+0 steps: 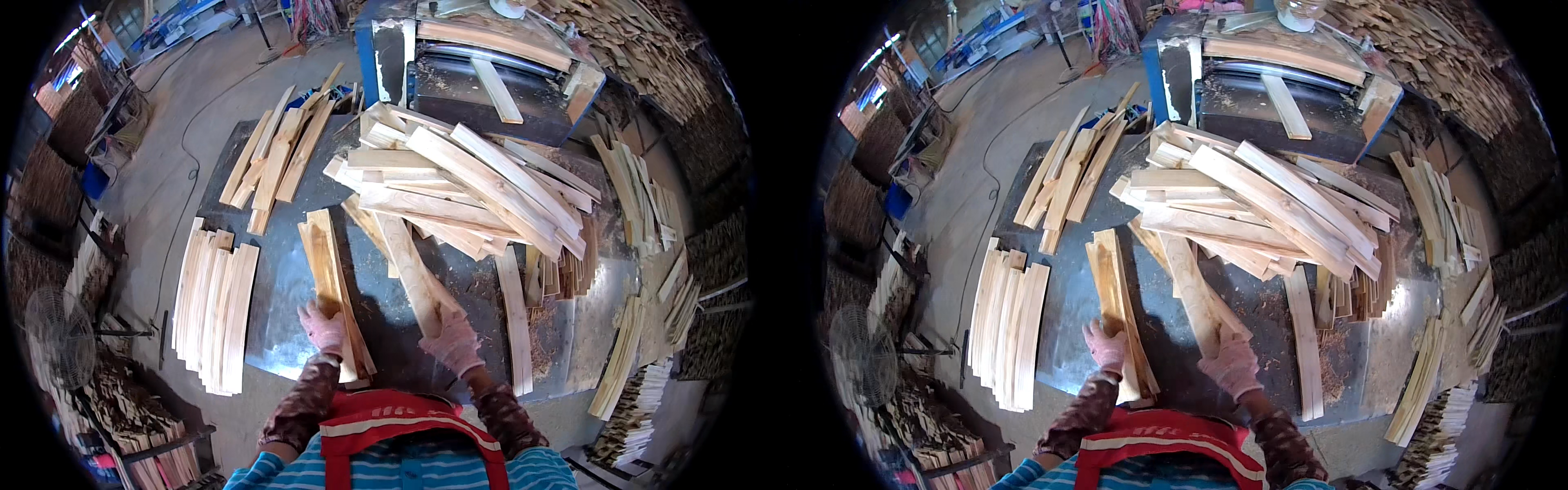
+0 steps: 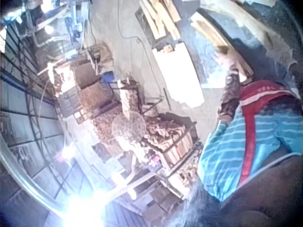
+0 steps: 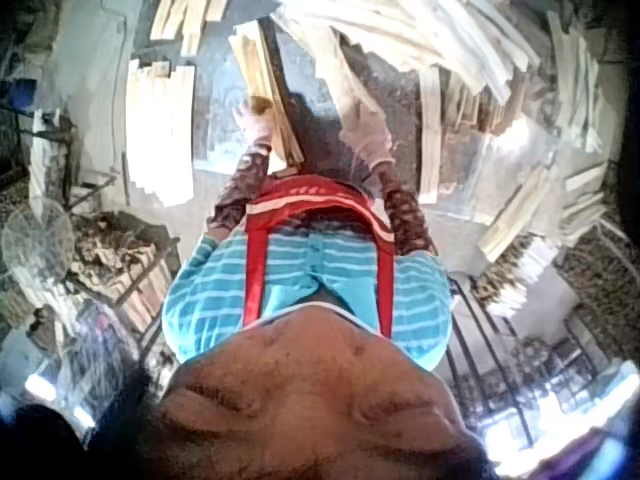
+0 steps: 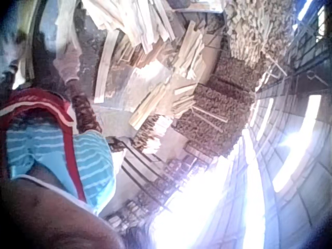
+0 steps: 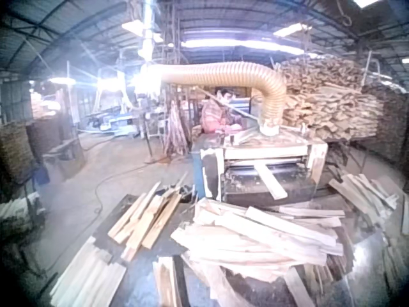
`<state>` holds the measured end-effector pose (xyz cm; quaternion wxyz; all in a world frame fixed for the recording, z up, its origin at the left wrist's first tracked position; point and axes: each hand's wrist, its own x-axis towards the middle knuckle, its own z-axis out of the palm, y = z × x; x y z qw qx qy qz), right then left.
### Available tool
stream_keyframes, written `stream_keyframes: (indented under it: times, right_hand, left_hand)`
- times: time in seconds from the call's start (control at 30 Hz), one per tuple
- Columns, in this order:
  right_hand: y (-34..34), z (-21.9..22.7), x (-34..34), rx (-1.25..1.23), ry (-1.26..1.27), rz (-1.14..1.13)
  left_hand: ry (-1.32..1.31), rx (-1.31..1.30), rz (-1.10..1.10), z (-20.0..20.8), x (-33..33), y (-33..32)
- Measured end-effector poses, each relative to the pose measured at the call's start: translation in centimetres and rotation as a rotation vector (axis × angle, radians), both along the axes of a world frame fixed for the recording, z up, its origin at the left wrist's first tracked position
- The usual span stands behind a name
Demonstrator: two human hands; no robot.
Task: The person sorts and stacks light-colored wooden planks on a workbench in a workshop. They repeatedly pick up planks, align them, and place them into neat piles, occasionally moving stacks to a nearby rack.
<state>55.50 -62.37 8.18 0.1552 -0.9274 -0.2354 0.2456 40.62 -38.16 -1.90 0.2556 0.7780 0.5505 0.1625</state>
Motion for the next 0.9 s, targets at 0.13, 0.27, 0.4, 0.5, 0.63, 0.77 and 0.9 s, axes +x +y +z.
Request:
stream_keyframes:
  times: [0.13,0.27,0.4,0.5,0.63,0.77,0.9]
  right_hand:
    - [2.9,2.0,-3.7,0.058,-0.012,0.062]
    - [3.5,-3.6,-1.6,0.254,-0.074,0.130]
    - [1.6,-8.1,5.1,-0.022,-0.426,0.116]
    - [1.6,-9.6,7.5,-0.116,-0.297,0.177]
    - [0.7,-11.5,9.9,-0.085,0.172,0.025]
    - [1.2,-9.4,7.7,-0.055,0.237,-0.021]
    - [2.4,-6.4,5.3,0.039,0.300,-0.039]
  left_hand:
    - [-0.631,-0.844,-0.168,2.4,5.3,-2.8]
    - [-0.723,-1.315,-0.238,3.8,7.2,-1.7]
    - [-0.920,-1.671,-0.323,10.5,7.4,1.9]
    - [-0.907,-1.620,-0.306,13.9,5.5,4.6]
    - [-0.863,-1.606,-0.363,18.4,-0.3,6.8]
    - [-0.835,-1.090,-0.300,11.7,-7.7,7.1]
    - [-0.775,-1.130,-0.099,2.7,-10.3,3.7]
